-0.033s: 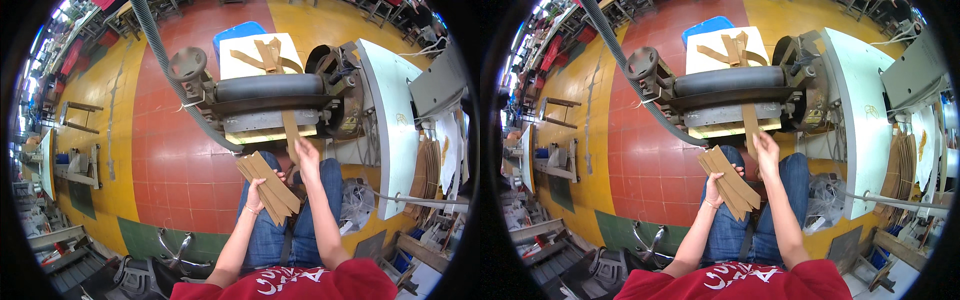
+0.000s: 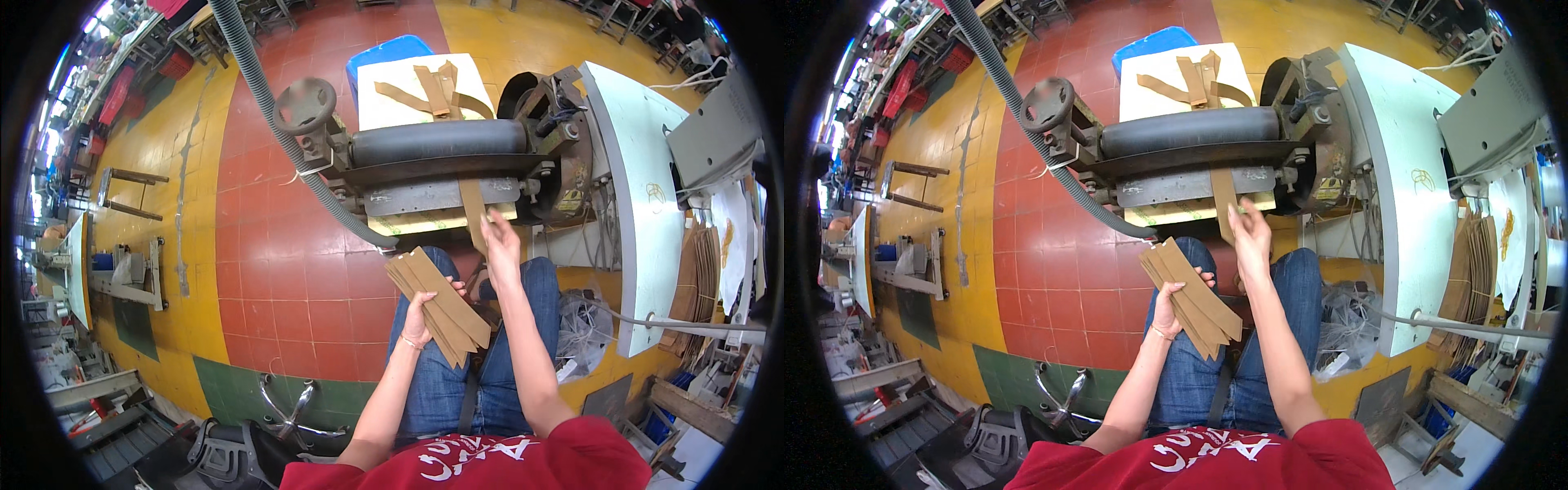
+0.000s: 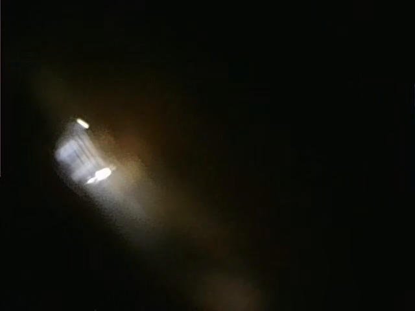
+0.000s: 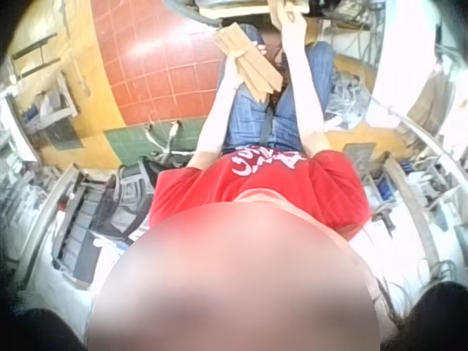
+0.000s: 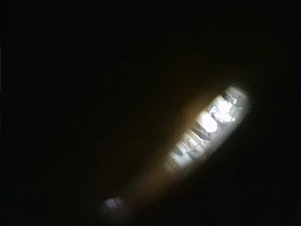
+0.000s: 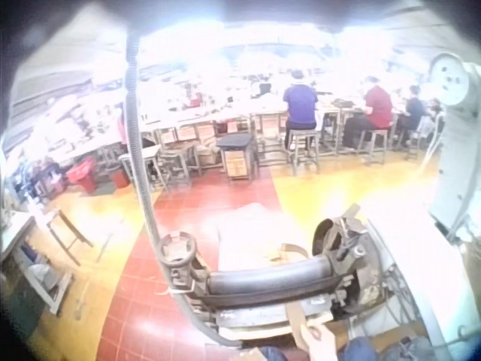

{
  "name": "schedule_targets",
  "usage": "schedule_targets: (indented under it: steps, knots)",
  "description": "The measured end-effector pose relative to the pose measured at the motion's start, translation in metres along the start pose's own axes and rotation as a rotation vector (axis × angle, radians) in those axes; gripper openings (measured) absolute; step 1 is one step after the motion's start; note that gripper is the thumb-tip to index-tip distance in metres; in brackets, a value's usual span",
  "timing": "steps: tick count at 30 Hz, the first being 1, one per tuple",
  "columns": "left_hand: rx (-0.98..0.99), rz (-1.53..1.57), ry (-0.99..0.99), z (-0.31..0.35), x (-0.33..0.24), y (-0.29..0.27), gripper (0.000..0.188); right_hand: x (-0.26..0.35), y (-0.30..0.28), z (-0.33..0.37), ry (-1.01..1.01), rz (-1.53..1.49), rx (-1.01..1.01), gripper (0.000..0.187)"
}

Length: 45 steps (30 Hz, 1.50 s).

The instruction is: The person sits on the floor and repeatedly feeds flat cardboard pieces through a belt sander to smooth their edges. They handle the pieces one at a time, flip them as needed, and stack the finished pieces on a nearby table.

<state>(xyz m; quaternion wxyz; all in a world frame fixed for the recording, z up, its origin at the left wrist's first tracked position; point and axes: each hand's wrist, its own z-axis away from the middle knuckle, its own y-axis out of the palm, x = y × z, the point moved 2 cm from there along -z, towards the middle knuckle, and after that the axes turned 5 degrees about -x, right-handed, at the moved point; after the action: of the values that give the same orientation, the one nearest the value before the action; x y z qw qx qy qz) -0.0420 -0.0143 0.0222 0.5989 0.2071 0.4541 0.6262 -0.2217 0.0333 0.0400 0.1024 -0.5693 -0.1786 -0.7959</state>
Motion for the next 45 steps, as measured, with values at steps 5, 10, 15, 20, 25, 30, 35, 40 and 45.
schedule_targets:
  steps: [5, 10, 15, 20, 25, 30, 35, 40, 45]
  knots:
    - [-0.096, -0.14, 0.013, 0.0, 0.0, 0.001, 0.045, -0.015, -0.002, 0.002, -0.135, 0.424, -0.177, 0.076]
    - [-0.13, -0.171, 0.011, 0.002, 0.004, 0.001, 0.042, -0.005, -0.044, 0.093, 0.183, 0.376, 0.385, 0.051]
    - [-0.132, -0.166, 0.056, -0.002, 0.009, -0.012, 0.034, 0.027, -0.038, 0.118, -0.198, 0.839, 0.253, 0.032]
    - [-0.065, 0.122, 0.077, -0.003, 0.005, -0.028, 0.038, 0.039, -0.017, 0.101, -0.493, 0.783, 0.378, 0.029]
    - [-0.023, 0.115, 0.079, 0.0, 0.002, -0.016, 0.043, 0.024, -0.023, 0.1, 0.054, 0.583, 0.39, 0.037]
    - [-0.018, -0.014, 0.084, 0.0, 0.0, -0.004, 0.049, 0.016, -0.022, 0.099, -0.137, 0.629, 0.282, 0.033]
    - [-0.165, -0.026, 0.075, -0.001, 0.004, -0.015, 0.045, 0.036, -0.012, 0.091, -0.595, 0.927, 0.21, 0.028]
    - [-0.074, 0.115, 0.063, 0.001, 0.003, -0.021, 0.045, 0.063, -0.001, 0.067, -0.735, 0.648, 0.145, 0.022]
    - [-0.074, 0.112, 0.048, -0.001, 0.002, -0.017, 0.044, 0.04, -0.009, 0.046, -0.039, 0.158, -0.021, 0.025]
